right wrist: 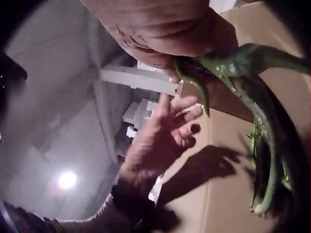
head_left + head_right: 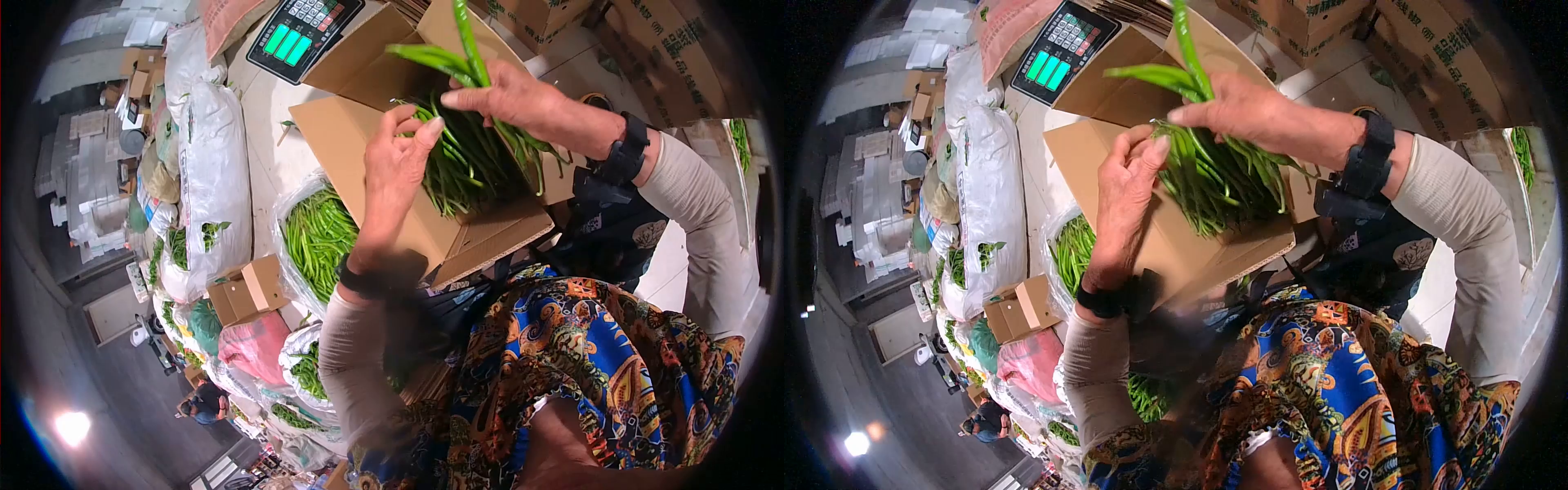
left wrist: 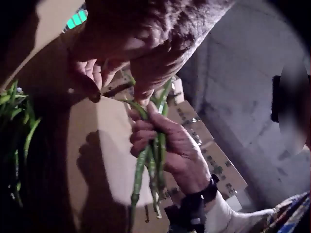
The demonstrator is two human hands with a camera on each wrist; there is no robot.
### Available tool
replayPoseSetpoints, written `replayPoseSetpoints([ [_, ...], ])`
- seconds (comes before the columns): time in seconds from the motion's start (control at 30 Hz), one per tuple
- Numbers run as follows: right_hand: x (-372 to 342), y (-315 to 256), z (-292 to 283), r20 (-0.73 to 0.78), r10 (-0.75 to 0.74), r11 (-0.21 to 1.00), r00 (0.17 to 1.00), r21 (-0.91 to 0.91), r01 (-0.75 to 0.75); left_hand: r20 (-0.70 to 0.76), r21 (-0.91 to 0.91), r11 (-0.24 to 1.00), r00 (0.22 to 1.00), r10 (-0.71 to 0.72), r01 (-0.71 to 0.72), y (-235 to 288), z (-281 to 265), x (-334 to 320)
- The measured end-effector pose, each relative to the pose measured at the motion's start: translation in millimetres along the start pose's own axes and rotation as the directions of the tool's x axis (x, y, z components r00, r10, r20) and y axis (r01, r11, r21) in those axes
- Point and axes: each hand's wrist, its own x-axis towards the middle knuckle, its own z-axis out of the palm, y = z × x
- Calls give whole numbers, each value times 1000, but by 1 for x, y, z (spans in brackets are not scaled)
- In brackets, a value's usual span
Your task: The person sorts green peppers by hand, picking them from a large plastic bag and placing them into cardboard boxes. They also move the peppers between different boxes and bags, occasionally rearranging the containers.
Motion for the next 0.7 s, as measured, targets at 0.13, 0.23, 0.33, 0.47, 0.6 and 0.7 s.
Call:
replayPoseSetpoints([
  [0.13, -5, 6, 19, -65, -98, 839, 993, -542, 47, 17, -116, 992, 999, -37, 39, 17, 26, -2],
  [0.23, -7, -9, 23, -42, -51, 751, 998, -660, 11, 53, -158, 985, 997, -60, 68, 24, 31, 1],
  [0.33, -13, -2, 25, 30, -90, 742, 996, -665, 87, 36, -178, 980, 996, -84, 89, 19, 28, 3],
  [0.47, -19, -15, 26, 111, 43, 843, 993, -537, 24, 10, -249, 965, 997, -76, 76, 11, 31, -2],
  [0.6, -5, 5, 21, 263, 90, 992, 960, 63, -111, 53, -327, 942, 996, -67, 81, 11, 17, 3],
  [0.7, 4, 6, 10, 346, 184, 861, 920, 394, -321, 58, -443, 882, 987, -150, 160, 20, 7, 1],
])
